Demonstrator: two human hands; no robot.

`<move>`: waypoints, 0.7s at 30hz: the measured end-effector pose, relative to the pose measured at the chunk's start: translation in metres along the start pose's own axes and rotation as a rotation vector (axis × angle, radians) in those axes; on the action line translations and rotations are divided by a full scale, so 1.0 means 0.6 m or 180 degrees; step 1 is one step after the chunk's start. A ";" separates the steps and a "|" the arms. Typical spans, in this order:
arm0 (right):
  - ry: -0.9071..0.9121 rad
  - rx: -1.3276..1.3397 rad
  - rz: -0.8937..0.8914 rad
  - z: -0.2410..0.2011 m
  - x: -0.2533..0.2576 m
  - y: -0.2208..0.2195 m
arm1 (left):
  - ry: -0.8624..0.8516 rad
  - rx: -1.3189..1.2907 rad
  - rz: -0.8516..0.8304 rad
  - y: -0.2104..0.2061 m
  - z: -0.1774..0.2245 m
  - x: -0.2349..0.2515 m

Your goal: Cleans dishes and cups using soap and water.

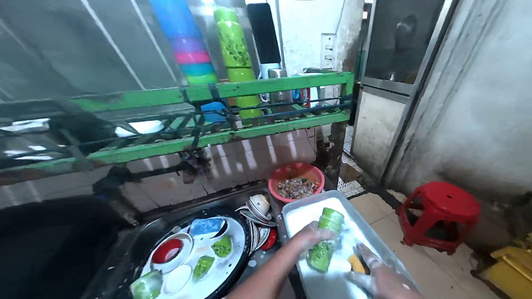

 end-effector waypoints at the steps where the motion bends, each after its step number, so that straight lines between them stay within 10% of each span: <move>1: 0.0208 0.0649 0.0051 -0.013 0.007 -0.004 | -0.0194 -0.0502 -0.0044 -0.006 0.004 -0.016; 5: 0.0685 0.2777 -0.0002 -0.091 0.034 -0.032 | -0.1105 -0.1476 0.0032 -0.022 0.040 -0.057; 9: 0.0343 0.2386 0.0096 -0.108 0.045 -0.062 | -0.1404 -0.1510 0.0839 0.033 0.074 -0.078; 17: 0.0976 0.2674 0.0761 -0.161 0.069 0.051 | -0.0717 0.2285 0.1293 0.077 0.091 -0.155; 21: 0.1350 0.1082 0.0889 -0.240 0.069 0.054 | -0.0784 0.3102 0.1062 0.040 0.083 -0.157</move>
Point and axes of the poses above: each hand's wrist, its own x-axis towards the middle knuckle, its own y-axis out of the back of the hand, z = x × y, the point moved 9 cm from there along x, towards the middle knuckle, and after that the axes turned 8 degrees about x, right-handed, at the moved point
